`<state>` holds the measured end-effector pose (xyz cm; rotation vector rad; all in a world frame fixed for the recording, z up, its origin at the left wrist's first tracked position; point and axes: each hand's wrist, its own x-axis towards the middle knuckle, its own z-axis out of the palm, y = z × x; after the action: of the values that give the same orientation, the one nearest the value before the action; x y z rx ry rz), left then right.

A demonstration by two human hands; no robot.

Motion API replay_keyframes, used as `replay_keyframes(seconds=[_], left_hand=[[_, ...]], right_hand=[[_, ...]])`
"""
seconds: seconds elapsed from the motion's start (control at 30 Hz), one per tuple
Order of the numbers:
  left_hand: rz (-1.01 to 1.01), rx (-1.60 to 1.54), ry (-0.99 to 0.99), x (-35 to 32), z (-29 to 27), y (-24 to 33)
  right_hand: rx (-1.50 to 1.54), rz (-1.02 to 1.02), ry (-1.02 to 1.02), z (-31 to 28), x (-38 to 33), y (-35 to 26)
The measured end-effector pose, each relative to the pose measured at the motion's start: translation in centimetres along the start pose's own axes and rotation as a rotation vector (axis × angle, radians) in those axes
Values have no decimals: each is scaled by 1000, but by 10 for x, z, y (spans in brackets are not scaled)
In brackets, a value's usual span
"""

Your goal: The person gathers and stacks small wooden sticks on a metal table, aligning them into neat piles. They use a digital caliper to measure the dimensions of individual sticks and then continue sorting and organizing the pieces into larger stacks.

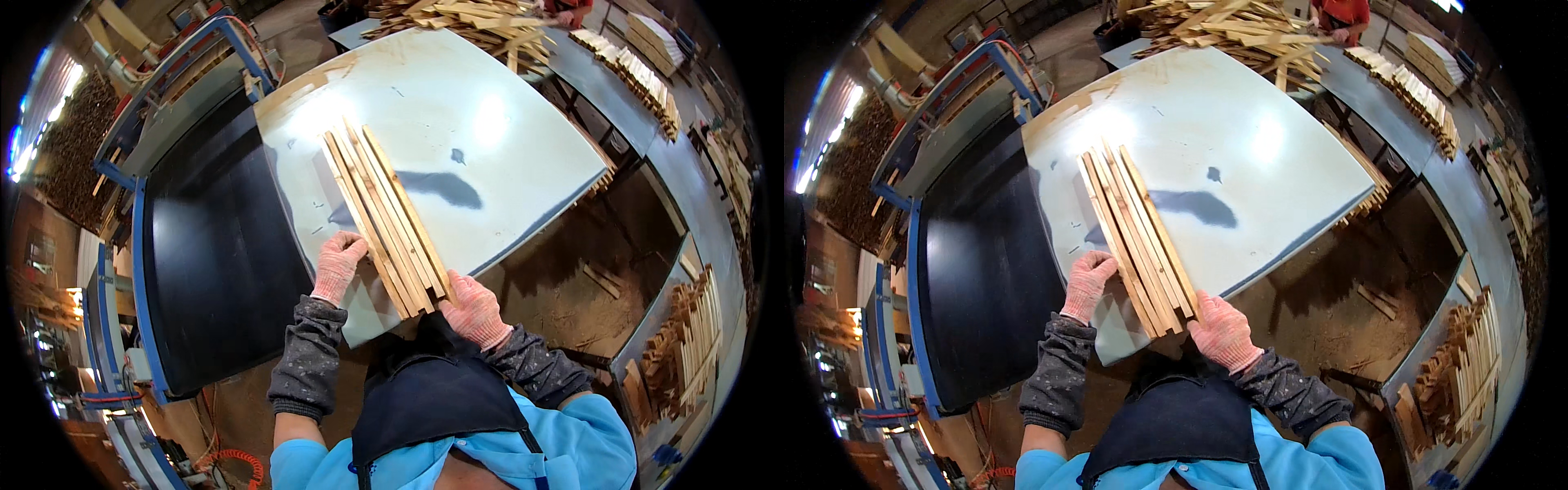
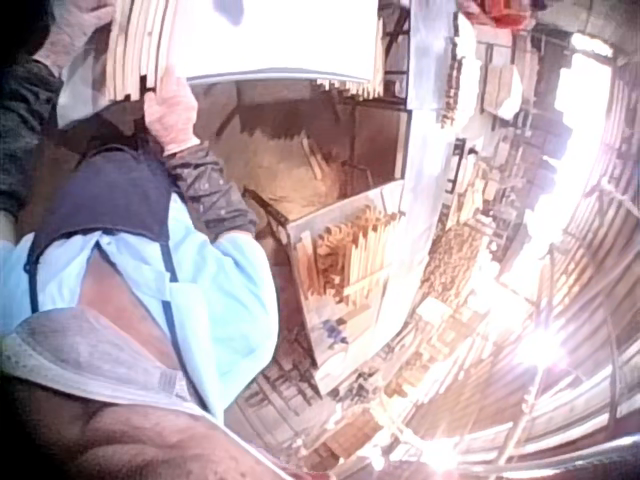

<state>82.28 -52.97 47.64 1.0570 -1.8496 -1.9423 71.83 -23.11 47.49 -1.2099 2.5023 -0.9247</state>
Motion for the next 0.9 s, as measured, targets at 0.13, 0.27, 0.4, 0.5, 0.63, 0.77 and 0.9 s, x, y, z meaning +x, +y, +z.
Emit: replay_keyframes(seconds=[0.13, 0.27, 0.4, 0.5, 0.63, 0.77, 0.9], left_hand=[[49, -24, 47, -1, 1, -13], [129, 83, 215, 9, 4, -29], [118, 319, 318, 38, 14, -21], [-27, 737, 262, 40, 62, 48], [-348, 1018, 192, 42, 111, 103], [-351, 1126, 228, 43, 122, 103], [-275, 1143, 239, 46, 116, 94]], right_hand=[[44, 14, -46, -4, 2, 0], [14, 31, -102, -14, 4, -1], [161, 149, -131, -26, 14, 0], [618, 357, -132, -43, 26, 12], [1036, 502, -105, -60, 29, 26], [998, 481, -55, -56, 23, 33], [1005, 482, -19, -46, 17, 33]])
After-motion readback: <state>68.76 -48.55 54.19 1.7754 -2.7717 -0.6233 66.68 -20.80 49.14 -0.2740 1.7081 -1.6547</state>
